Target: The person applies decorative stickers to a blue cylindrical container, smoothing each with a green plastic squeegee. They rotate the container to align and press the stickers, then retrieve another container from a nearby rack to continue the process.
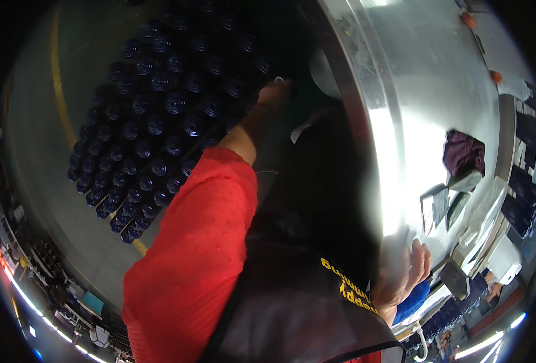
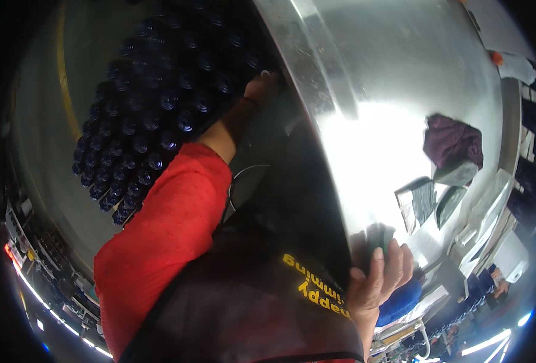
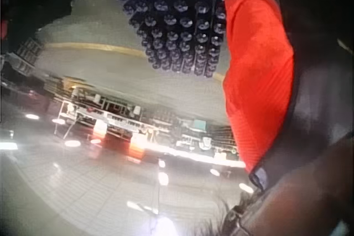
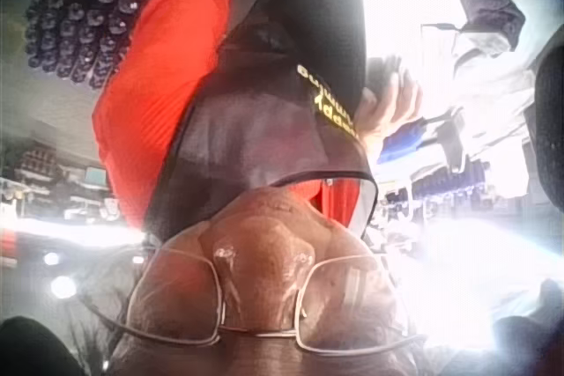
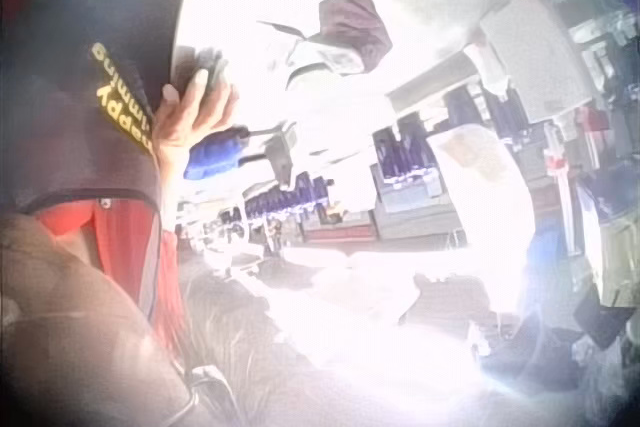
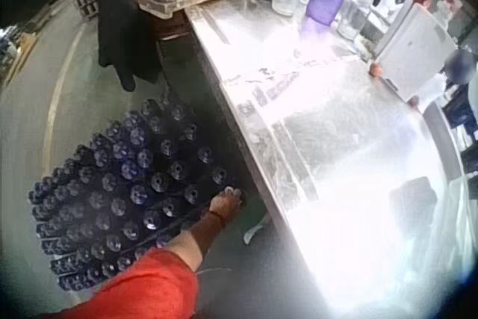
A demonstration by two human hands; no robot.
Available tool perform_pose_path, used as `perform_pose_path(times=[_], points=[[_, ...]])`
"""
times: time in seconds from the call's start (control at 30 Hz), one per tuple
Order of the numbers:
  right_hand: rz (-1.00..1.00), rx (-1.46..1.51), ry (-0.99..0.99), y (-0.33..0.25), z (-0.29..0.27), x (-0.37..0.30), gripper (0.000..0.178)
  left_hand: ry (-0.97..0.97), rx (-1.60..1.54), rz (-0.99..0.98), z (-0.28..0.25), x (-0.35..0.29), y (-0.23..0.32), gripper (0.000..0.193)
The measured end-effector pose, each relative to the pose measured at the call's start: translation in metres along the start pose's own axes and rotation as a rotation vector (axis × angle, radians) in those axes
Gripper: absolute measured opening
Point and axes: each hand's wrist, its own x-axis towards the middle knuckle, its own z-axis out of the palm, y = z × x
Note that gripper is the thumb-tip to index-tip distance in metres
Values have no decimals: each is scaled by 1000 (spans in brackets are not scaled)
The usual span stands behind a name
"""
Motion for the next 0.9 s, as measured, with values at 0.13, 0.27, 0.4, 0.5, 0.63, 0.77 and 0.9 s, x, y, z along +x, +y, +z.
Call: perform_pose_path(times=[0.13,0.27,0.4,0.5,0.63,0.77,0.9], points=[[-60,-18,-127,-6,-1,23,46,-66,77,-18,-7,1,1,33],[-124,29,-97,-12,0,41,45,45,378,291,-45,17,-24,31],[-104,-69,-188,-18,4,53,46,425,-143,-276,-111,69,-88,35],[-123,-69,-197,-21,4,59,45,329,12,-384,-132,112,-127,39],[-140,-87,-209,-20,1,61,46,146,274,-270,-128,157,-160,41],[-112,-77,-300,-20,-6,59,63,112,344,-278,-120,172,-180,35],[-61,-51,-362,-22,-11,55,80,112,498,-221,-117,178,-191,36]])
